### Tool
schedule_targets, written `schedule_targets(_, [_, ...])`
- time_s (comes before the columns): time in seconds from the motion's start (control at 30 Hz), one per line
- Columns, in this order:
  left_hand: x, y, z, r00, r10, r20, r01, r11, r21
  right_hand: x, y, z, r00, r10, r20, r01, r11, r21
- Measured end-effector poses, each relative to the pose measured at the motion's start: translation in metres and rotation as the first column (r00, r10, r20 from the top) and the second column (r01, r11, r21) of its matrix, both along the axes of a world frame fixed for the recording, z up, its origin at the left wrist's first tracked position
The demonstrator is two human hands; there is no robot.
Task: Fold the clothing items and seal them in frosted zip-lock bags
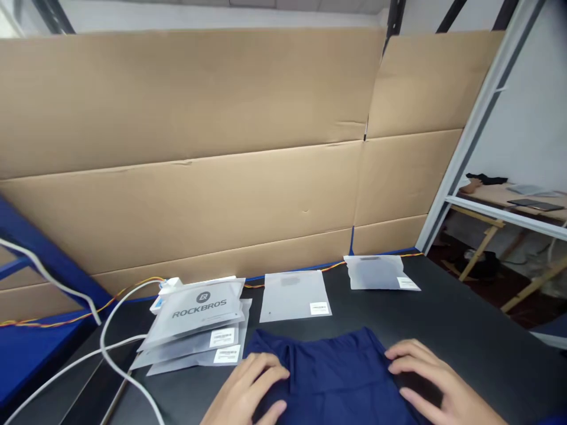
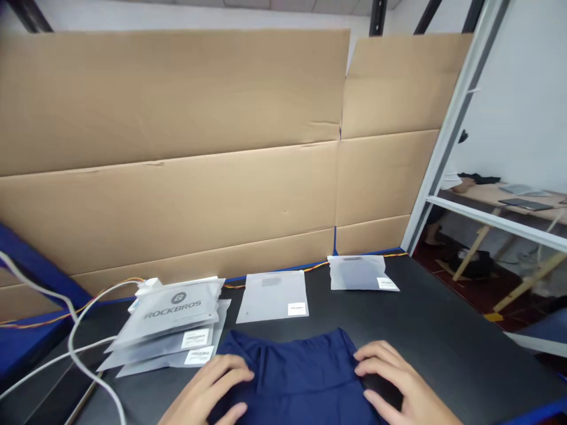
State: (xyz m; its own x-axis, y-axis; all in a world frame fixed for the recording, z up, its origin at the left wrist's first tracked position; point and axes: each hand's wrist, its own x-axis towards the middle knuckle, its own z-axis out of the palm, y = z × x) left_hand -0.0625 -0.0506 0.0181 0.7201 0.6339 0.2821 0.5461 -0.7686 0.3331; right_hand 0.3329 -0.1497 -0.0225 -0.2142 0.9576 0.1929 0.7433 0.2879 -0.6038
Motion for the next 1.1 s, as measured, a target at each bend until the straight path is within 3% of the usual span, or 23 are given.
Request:
schedule_targets(0.07, [0.018, 0.011, 0.002, 0.995, -0.034, -0.09, 0.032, 0.999, -0.025, -0.006, 0.014, 0.001, 0.999, 0.031, 0.039, -0.031, 0.999, -0.022])
schedule_targets(0.2, [0.034, 0.017, -0.013, 0.963, -0.119, -0.241, 0.097, 0.99, -0.103, -0.011, 0.021, -0.012, 0.998, 0.056, 0.034, -0.057, 0.998, 0.018])
schedule_targets(0.3, [0.033, 0.012, -0.018, 0.978, -0.104, -0.182, 0.066, 0.976, -0.207, -0.011, 0.013, -0.015, 0.998, 0.044, -0.037, -0.042, 0.998, 0.041])
schedule_targets(0.4, [0.033, 0.014, -0.01, 1.0, -0.01, -0.026, 0.001, 0.942, -0.336, -0.013, 0.015, 0.003, 0.992, 0.043, -0.118, -0.039, 0.998, 0.039])
schedule_targets(0.5, [0.039, 0.039, -0.001, 0.991, 0.107, 0.086, -0.062, 0.909, -0.413, -0.012, 0.047, 0.025, 0.988, 0.007, -0.153, 0.001, 0.999, 0.053])
schedule_targets(0.6, [0.045, 0.084, -0.005, 0.979, 0.147, 0.144, -0.077, 0.91, -0.408, -0.009, 0.1, 0.032, 0.989, -0.039, -0.143, 0.048, 0.997, 0.063])
schedule_targets(0.7, [0.044, 0.123, -0.018, 0.967, 0.185, 0.175, -0.108, 0.92, -0.376, -0.009, 0.147, 0.019, 0.997, -0.04, -0.072, 0.045, 0.996, 0.073])
schedule_targets(0.77, [0.04, 0.137, -0.028, 0.96, 0.207, 0.187, -0.125, 0.919, -0.374, -0.011, 0.164, 0.005, 0.998, -0.05, -0.044, 0.054, 0.994, 0.093])
schedule_targets(0.9, [0.034, 0.14, -0.039, 0.957, 0.201, 0.21, -0.107, 0.915, -0.39, -0.011, 0.169, -0.015, 0.998, -0.052, -0.039, 0.055, 0.994, 0.089])
schedule_targets(1.1, [0.038, 0.14, -0.038, 0.96, 0.191, 0.204, -0.093, 0.906, -0.413, -0.002, 0.17, -0.014, 0.995, -0.017, -0.1, 0.018, 1.0, 0.006])
